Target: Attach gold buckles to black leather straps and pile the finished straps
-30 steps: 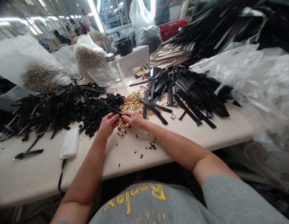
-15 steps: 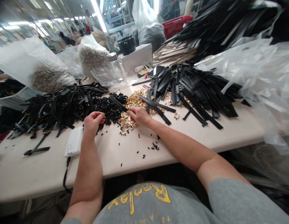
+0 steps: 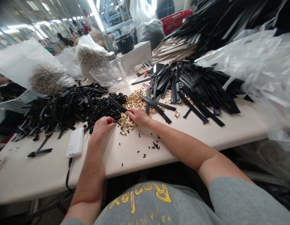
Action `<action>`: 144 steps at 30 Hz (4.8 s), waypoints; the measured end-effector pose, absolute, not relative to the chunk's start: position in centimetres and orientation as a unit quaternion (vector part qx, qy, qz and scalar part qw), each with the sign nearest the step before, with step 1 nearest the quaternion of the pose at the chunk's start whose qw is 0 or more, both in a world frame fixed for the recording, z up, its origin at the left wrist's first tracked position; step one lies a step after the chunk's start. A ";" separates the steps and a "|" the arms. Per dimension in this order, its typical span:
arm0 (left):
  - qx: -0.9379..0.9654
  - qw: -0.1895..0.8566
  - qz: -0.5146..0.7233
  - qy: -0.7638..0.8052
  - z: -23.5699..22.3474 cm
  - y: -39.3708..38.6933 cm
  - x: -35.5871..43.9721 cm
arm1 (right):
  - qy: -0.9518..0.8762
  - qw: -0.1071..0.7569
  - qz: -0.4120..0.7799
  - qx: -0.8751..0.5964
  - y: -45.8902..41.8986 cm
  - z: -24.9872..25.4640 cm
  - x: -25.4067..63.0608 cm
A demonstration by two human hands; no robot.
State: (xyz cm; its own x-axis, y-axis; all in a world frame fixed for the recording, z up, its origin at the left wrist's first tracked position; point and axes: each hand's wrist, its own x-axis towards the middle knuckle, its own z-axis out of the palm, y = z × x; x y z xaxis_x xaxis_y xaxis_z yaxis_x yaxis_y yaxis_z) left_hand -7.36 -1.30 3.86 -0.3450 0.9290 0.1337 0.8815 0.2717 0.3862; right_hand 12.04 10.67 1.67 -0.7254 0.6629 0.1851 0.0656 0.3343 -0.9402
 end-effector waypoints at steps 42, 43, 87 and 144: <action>0.386 0.298 0.600 0.634 -0.4 3.0 -4.0 | -0.756 0.290 0.534 -0.244 11.0 -0.9 11.4; 0.380 0.310 0.611 0.622 -0.7 3.2 -3.6 | -0.754 0.286 0.537 -0.245 11.0 -1.0 11.3; 0.446 0.297 0.592 0.602 2.1 1.0 -2.7 | -0.915 0.169 0.268 -0.251 10.9 2.9 12.6; 0.308 0.379 0.669 0.561 1.7 2.1 -1.2 | -0.749 0.260 0.569 -0.218 10.2 1.9 12.1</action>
State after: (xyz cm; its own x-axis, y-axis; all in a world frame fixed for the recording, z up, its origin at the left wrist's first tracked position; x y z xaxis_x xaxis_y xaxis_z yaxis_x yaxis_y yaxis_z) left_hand -1.17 2.08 1.69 -0.5232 0.8521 -0.0140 -0.1622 -0.0834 0.9832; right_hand 12.10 10.25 1.89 -0.7694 0.6230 0.1410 0.0317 0.2576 -0.9657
